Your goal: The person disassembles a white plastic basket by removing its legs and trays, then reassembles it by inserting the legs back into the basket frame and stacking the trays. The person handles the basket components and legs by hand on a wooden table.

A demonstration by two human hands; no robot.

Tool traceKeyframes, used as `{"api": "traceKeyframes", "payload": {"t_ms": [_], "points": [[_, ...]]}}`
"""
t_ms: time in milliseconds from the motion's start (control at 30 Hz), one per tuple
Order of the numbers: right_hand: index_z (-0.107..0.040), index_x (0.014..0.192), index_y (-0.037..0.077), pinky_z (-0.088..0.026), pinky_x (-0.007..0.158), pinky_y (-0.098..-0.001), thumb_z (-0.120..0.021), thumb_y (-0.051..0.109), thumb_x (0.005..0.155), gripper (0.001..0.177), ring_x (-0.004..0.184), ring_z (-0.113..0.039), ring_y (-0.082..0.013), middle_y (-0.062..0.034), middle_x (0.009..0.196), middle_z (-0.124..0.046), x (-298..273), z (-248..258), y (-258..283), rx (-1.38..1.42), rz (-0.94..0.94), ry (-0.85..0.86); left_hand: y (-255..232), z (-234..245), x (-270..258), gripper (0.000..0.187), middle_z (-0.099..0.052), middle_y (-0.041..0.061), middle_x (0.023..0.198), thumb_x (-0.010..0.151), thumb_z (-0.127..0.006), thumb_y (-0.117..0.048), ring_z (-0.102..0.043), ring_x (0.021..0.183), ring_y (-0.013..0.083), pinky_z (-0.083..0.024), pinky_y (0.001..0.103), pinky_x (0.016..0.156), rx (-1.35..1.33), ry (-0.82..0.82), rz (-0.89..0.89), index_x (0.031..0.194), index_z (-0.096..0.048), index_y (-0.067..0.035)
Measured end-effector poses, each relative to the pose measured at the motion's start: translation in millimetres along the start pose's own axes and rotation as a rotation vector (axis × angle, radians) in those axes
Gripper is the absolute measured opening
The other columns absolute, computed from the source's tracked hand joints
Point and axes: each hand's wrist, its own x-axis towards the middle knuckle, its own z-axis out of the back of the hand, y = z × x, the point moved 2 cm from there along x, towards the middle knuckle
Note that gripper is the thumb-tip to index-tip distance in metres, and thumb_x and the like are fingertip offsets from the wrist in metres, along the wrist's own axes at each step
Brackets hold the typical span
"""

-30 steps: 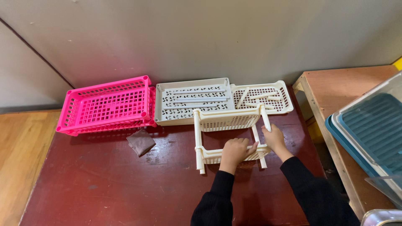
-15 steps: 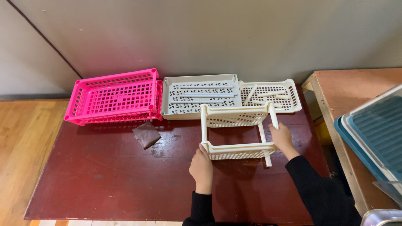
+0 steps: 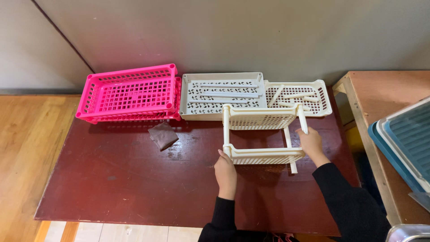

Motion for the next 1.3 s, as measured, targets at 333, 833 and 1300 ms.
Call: {"api": "traceKeyframes", "payload": {"t_ms": [333, 833, 1300], "points": [[-0.076, 0.110, 0.006, -0.051, 0.061, -0.0405, -0.060, 0.023, 0.097, 0.026, 0.058, -0.065, -0.0242, -0.0142, 0.070, -0.069, 2, -2, -8, 0.017, -0.025, -0.009, -32, 16, -4, 0.053, -0.068, 0.019, 0.064, 0.110, -0.035, -0.035, -0.066, 0.056, 0.0381, -0.054, 0.047, 0.051, 0.250, 0.011, -0.043, 0.081, -0.065, -0.001], [-0.075, 0.110, 0.004, -0.049, 0.059, -0.0388, -0.059, 0.024, 0.100, 0.027, 0.061, -0.064, -0.0236, -0.0150, 0.070, -0.068, -19, -9, -37, 0.027, -0.068, -0.060, -22, 40, 27, 0.061, -0.071, 0.016, 0.070, 0.109, -0.028, -0.040, -0.068, 0.063, 0.0382, -0.054, 0.050, 0.059, 0.189, 0.253, -0.076, 0.088, -0.074, -0.005], [-0.073, 0.111, 0.001, -0.047, 0.057, -0.0413, -0.057, 0.021, 0.099, 0.029, 0.059, -0.061, -0.0244, -0.0160, 0.070, -0.065, -99, -4, -29, 0.122, -0.182, -0.178, 18, 39, 49, 0.072, -0.059, 0.010, 0.056, 0.110, -0.028, -0.050, -0.059, 0.052, 0.0241, -0.049, 0.043, 0.056, -0.253, 0.594, -0.008, 0.070, -0.063, 0.000]]}}
